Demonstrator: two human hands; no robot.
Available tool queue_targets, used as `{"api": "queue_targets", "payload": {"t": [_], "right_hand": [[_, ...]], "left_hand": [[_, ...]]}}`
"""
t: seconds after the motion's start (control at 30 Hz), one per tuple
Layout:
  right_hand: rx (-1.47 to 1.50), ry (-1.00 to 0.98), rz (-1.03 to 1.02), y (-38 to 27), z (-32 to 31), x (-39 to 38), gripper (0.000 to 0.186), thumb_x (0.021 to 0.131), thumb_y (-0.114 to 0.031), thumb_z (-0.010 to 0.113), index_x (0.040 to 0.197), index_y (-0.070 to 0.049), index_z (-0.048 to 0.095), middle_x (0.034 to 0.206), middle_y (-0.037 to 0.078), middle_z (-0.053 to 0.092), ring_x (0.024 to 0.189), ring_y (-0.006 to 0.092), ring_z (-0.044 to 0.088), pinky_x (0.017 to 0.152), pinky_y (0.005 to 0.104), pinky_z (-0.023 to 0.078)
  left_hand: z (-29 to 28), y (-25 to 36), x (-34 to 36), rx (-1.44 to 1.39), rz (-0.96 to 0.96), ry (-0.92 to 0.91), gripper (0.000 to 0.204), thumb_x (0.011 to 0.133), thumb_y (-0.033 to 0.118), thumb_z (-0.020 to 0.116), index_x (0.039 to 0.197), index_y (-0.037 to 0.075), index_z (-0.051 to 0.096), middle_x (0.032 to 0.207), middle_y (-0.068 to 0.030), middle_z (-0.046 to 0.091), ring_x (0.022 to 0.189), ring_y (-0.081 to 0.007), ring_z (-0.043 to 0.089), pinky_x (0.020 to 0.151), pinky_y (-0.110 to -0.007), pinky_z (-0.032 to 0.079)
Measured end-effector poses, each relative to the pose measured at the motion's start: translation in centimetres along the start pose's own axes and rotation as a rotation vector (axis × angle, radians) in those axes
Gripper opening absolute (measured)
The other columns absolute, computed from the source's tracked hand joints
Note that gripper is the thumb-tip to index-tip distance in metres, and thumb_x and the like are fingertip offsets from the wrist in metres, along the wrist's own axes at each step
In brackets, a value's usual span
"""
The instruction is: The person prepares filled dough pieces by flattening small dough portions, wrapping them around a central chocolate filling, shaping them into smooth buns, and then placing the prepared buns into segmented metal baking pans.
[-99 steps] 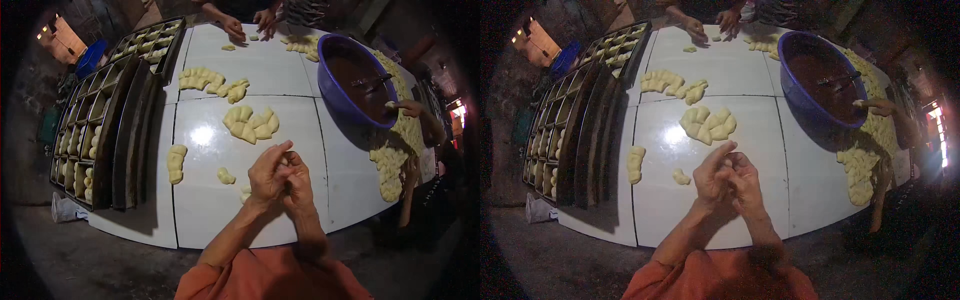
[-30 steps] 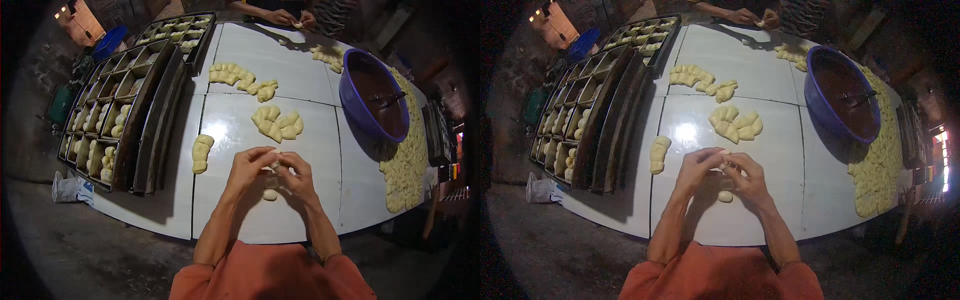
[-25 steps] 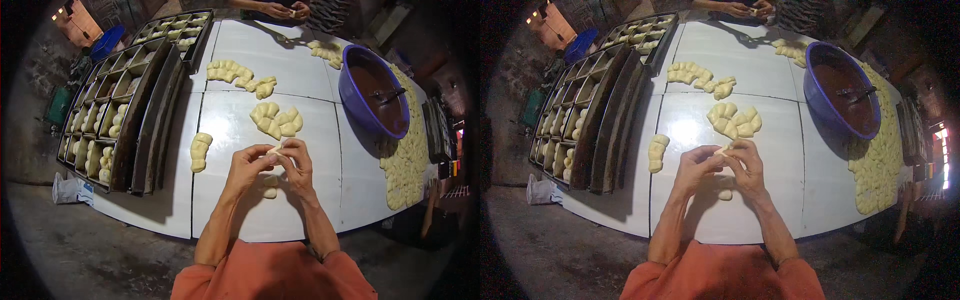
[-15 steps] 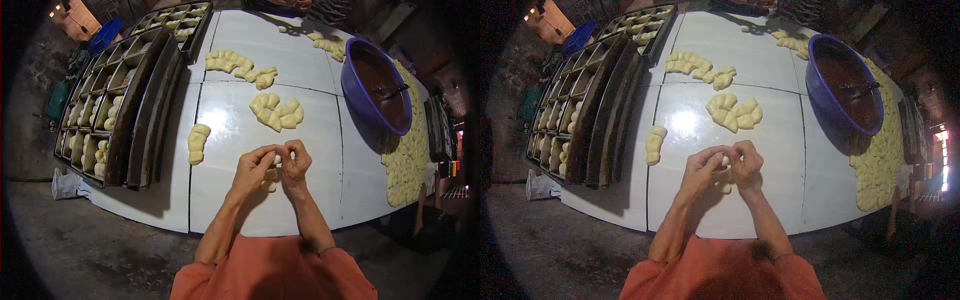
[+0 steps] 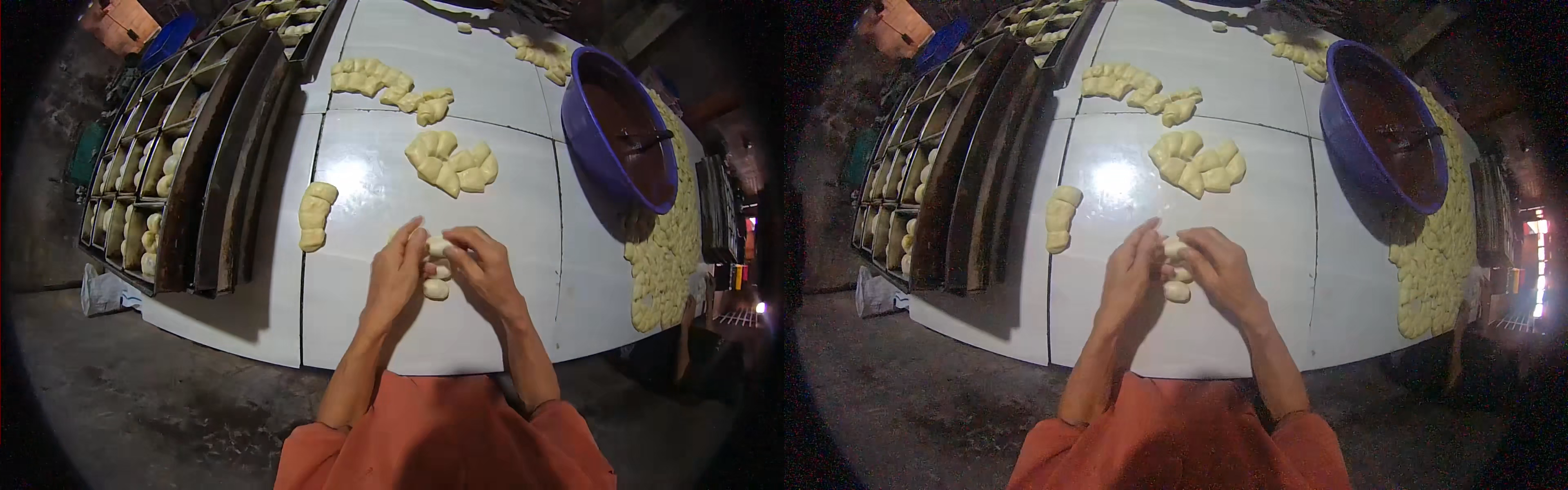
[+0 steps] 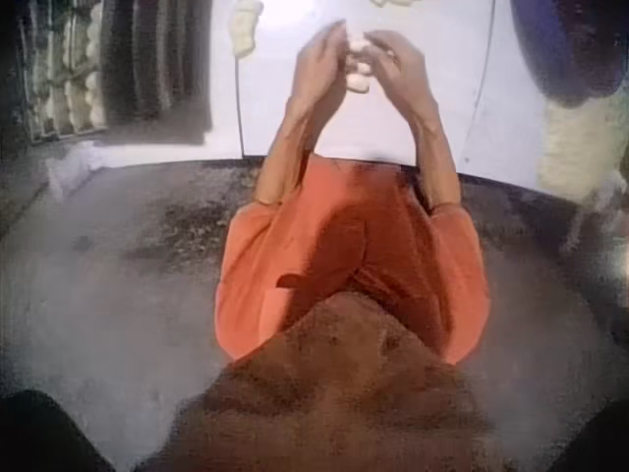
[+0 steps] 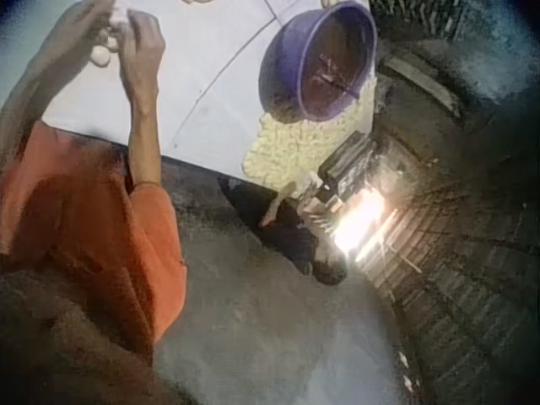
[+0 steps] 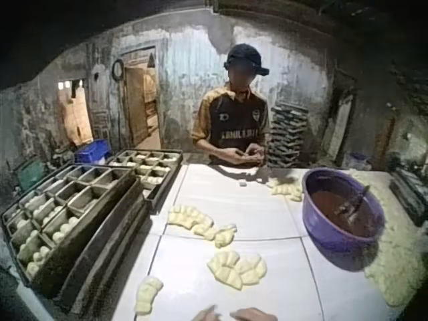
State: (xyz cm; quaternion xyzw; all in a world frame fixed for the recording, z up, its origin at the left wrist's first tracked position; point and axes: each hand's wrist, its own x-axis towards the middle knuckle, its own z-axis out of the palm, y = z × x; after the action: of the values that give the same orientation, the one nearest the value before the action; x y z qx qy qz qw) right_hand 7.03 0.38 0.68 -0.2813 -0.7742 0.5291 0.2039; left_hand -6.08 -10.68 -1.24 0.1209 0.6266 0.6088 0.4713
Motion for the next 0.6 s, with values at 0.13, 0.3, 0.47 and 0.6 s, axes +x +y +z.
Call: {"api": "queue_targets", "payload": {"t": [0.13,0.3,0.47,0.6], "right_hand": [[-0.13,-0.28,0.154,0.7,-0.6,0.6,0.029,0.097,-0.02,0.056,0.11,0.003,0.068,0.106,0.02,0.069,0.097,0.0342,0.067,0.087,0.0395,0.051],[-0.27,-0.255,0.107,1.1,-1.3,-0.3,0.027,0.098,-0.018,0.054,0.107,0.004,0.067,0.104,0.02,0.067,0.098,0.0372,0.065,0.086,0.0413,0.051],[-0.274,-0.124,0.071,1.3,0.6,-0.9,0.025,0.098,-0.016,0.053,0.108,0.004,0.065,0.103,0.022,0.066,0.096,0.0405,0.064,0.085,0.0437,0.05],[-0.04,-0.122,0.345,0.0,0.9,-1.4,0.027,0.098,-0.016,0.052,0.104,0.006,0.066,0.089,0.018,0.068,0.081,0.0253,0.064,0.078,0.0363,0.05]], "left_hand": [[-1.8,0.2,-3.3,0.352,0.088,0.054,0.053,0.099,0.024,0.061,0.143,0.0,0.047,0.119,-0.0193,0.066,0.084,-0.0168,0.066,0.075,-0.03,0.054],[0.2,-1.7,-6.6,0.545,0.121,0.008,0.066,0.079,0.01,0.075,0.138,-0.005,0.048,0.121,-0.0213,0.063,0.091,-0.0224,0.066,0.082,-0.035,0.054],[2.8,-4.2,-5.4,0.767,0.351,0.16,0.074,0.08,0.025,0.078,0.14,-0.001,0.044,0.113,-0.0206,0.058,0.097,-0.039,0.063,0.078,-0.046,0.053],[3.1,-4.9,-4.2,0.661,0.356,0.223,0.054,0.085,0.026,0.072,0.13,0.001,0.055,0.113,-0.0224,0.063,0.098,-0.0422,0.065,0.081,-0.047,0.053]]}}
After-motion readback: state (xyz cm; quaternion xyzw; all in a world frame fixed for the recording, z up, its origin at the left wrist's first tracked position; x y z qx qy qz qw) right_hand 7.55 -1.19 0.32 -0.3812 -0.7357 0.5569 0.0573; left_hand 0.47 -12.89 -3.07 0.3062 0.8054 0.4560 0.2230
